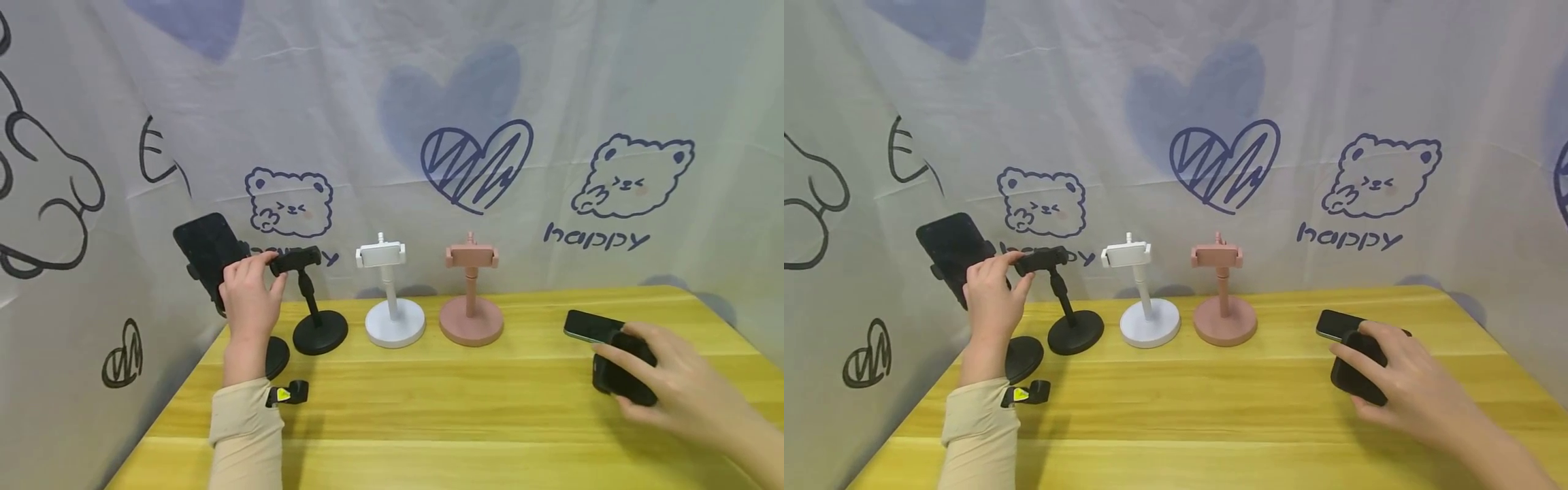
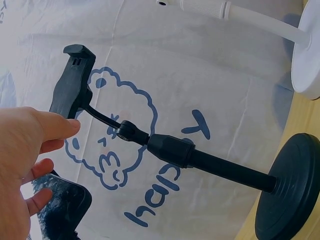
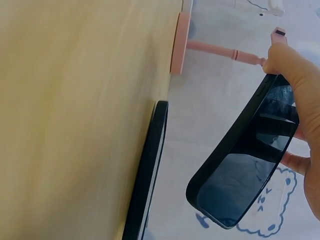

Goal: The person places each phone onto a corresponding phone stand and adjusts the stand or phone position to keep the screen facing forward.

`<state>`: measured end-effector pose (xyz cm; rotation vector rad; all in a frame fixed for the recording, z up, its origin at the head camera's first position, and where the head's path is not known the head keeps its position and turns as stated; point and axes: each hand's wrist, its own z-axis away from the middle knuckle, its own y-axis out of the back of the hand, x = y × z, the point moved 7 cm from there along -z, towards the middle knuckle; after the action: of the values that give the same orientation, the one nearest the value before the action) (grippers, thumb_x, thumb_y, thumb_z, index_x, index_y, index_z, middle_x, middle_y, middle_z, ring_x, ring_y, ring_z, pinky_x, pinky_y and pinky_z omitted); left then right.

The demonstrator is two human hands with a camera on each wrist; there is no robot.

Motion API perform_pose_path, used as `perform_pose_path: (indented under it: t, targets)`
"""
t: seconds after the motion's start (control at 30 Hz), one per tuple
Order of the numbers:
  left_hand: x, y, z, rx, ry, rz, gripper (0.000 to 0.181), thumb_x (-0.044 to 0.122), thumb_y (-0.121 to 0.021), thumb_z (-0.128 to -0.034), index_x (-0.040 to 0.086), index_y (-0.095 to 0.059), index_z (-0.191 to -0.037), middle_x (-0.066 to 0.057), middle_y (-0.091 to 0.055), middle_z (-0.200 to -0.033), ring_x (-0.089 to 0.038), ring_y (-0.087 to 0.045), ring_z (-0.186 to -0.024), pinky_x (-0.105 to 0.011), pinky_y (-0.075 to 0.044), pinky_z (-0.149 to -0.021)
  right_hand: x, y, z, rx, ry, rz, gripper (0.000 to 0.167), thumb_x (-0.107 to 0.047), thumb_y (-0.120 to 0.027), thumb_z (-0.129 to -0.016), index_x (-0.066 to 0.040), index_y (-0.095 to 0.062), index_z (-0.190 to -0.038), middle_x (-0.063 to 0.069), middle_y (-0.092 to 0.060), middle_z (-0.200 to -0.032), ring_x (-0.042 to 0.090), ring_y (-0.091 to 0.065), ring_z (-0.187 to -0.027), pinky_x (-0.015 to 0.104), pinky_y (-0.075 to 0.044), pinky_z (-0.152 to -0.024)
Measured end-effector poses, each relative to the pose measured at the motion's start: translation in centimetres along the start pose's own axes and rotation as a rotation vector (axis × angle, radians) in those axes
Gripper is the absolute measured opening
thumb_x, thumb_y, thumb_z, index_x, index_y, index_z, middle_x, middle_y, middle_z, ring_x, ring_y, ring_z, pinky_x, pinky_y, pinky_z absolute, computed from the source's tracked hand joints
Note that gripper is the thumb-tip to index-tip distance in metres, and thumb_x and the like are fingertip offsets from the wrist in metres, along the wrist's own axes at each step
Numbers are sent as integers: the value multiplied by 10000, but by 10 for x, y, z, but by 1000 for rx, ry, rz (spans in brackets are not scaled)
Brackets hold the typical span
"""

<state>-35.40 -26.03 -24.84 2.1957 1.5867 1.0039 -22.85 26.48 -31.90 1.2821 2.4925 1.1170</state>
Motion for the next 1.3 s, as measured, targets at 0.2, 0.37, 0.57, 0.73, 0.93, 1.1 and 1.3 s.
perform_pose_path:
  t: [0.2,0.37,0.57,0.73,0.93,1.1,1.3]
  targets:
    - [0,-4,3,-5,-3,5,362,166,-690,-905,82,-608,-1247,-174,-612,-1278,-377,-450,-1198,-575,-367,-966,-4,-7,-9,-6,0,3,583,-602,-335,-933,-223,-678,-1214,237,-564,-1142,334,-539,-961,283,-315,-972]
    - [1,-4,3,-4,-4,1,361,167,-687,-908,84,-606,-1250,-172,-610,-1280,-372,-448,-1200,-574,-367,-964,-6,-13,-15,-20,-3,-12,592,-607,-328,-931,-223,-684,-1206,223,-561,-1168,316,-542,-989,370,-411,-856]
    - [1,-5,1,-3,0,-3,363,165,-684,-910,85,-604,-1256,-169,-612,-1277,-367,-448,-1196,-566,-364,-964,-10,-19,-24,36,56,-37,555,-587,-364,-935,-214,-688,-1188,204,-565,-1197,297,-543,-1000,293,-386,-924]
    - [0,-3,0,14,-7,-6,364,168,-689,-907,86,-607,-1252,-168,-620,-1267,-369,-455,-1185,-565,-368,-959,-14,-24,-33,25,85,-76,546,-567,-379,-943,-199,-681,-1210,217,-563,-1199,301,-534,-1028,292,-343,-961]
    - [-2,-1,0,19,-1,-5,366,172,-690,-907,87,-607,-1253,-167,-621,-1265,-370,-453,-1185,-564,-367,-959,-22,-32,-45,15,120,-97,532,-533,-376,-943,-195,-683,-1217,228,-571,-1181,311,-538,-1059,307,-332,-977]
    - [-2,-1,0,-1,14,3,373,165,-684,-910,92,-600,-1266,-167,-615,-1275,-368,-445,-1190,-564,-361,-963,-27,-36,-50,18,149,-111,524,-529,-378,-942,-200,-686,-1208,212,-577,-1169,299,-532,-1070,299,-314,-999]
    - [-2,-3,0,-5,18,7,372,162,-681,-912,90,-598,-1268,-171,-613,-1272,-367,-442,-1189,-570,-355,-970,-31,-39,-52,46,179,-105,531,-542,-373,-942,-199,-690,-1195,214,-588,-1164,306,-545,-1061,310,-313,-1007]
